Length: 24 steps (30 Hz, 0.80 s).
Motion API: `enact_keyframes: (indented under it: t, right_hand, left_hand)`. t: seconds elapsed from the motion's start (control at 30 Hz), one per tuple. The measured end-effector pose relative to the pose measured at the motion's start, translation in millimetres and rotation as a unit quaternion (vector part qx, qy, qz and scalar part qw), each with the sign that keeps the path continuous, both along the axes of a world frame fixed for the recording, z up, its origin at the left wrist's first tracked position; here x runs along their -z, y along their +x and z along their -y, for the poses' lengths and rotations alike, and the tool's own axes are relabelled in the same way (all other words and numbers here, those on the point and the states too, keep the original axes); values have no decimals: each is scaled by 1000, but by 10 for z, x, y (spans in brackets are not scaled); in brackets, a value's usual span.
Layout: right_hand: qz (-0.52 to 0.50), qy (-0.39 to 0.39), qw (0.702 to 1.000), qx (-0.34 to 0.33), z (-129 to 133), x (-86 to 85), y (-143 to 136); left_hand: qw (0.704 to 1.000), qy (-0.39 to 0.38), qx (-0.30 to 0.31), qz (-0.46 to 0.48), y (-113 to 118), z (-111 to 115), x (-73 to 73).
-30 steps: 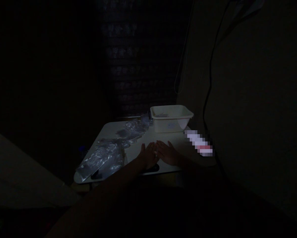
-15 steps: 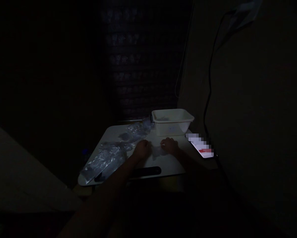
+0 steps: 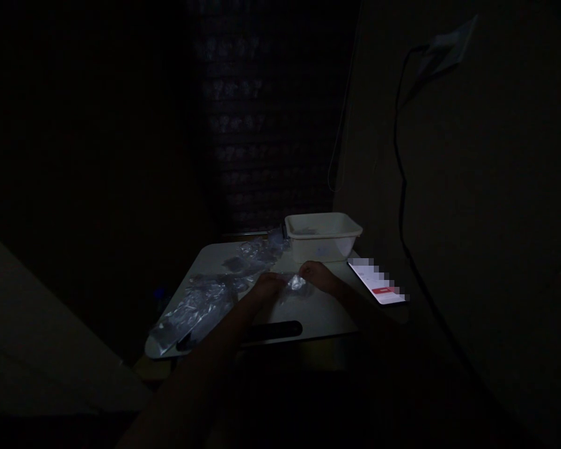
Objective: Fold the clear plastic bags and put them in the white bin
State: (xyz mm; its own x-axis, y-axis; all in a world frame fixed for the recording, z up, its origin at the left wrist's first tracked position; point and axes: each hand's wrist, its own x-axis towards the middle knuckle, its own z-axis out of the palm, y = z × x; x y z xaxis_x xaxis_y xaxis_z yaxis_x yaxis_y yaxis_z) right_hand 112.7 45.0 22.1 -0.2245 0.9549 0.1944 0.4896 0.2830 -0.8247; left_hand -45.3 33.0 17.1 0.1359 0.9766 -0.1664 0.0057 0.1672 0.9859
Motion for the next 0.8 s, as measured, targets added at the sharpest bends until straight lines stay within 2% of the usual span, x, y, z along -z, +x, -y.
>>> enact_keyframes:
  t: [0.13, 0.23, 0.37, 0.43, 0.5, 0.57, 0.63, 0.73, 0.77, 0.8]
  right_hand:
    - [-167, -110, 979, 25, 90, -111, 13]
    - [-230, -125, 964, 35, 154, -246, 26]
    - [-327, -123, 937, 25, 111, -489, 35]
    - [-377, -121, 918, -14, 11, -636, 48]
    - [-390, -110, 914, -15, -141, -802, 71]
    - [-393, -87, 915, 40, -331, -979, 105]
    - [-373, -82, 921, 77, -532, -1135, 143]
    - [-308, -89, 939, 121, -792, -1237, 199]
    - [-282, -98, 945, 136, -858, -1226, 216]
    - [-249, -109, 950, 155, -913, -1197, 232]
  left_hand:
    - [999, 39, -12, -5, -14, 10, -79]
    - [996, 86, -12, -22, -16, 21, -217]
    - [991, 128, -28, -13, 90, -58, -527]
    - [988, 149, -40, 1, 193, -176, -730]
    - [984, 166, -56, -2, 307, -346, -942]
    - [981, 181, -68, -22, 403, -547, -1132]
    - [975, 193, -108, -40, 461, -755, -1262]
    - [960, 208, -130, -135, 447, -1032, -1299]
    - [946, 226, -121, -200, 418, -1107, -1272]
    - [918, 265, -103, -278, 382, -1172, -1233]
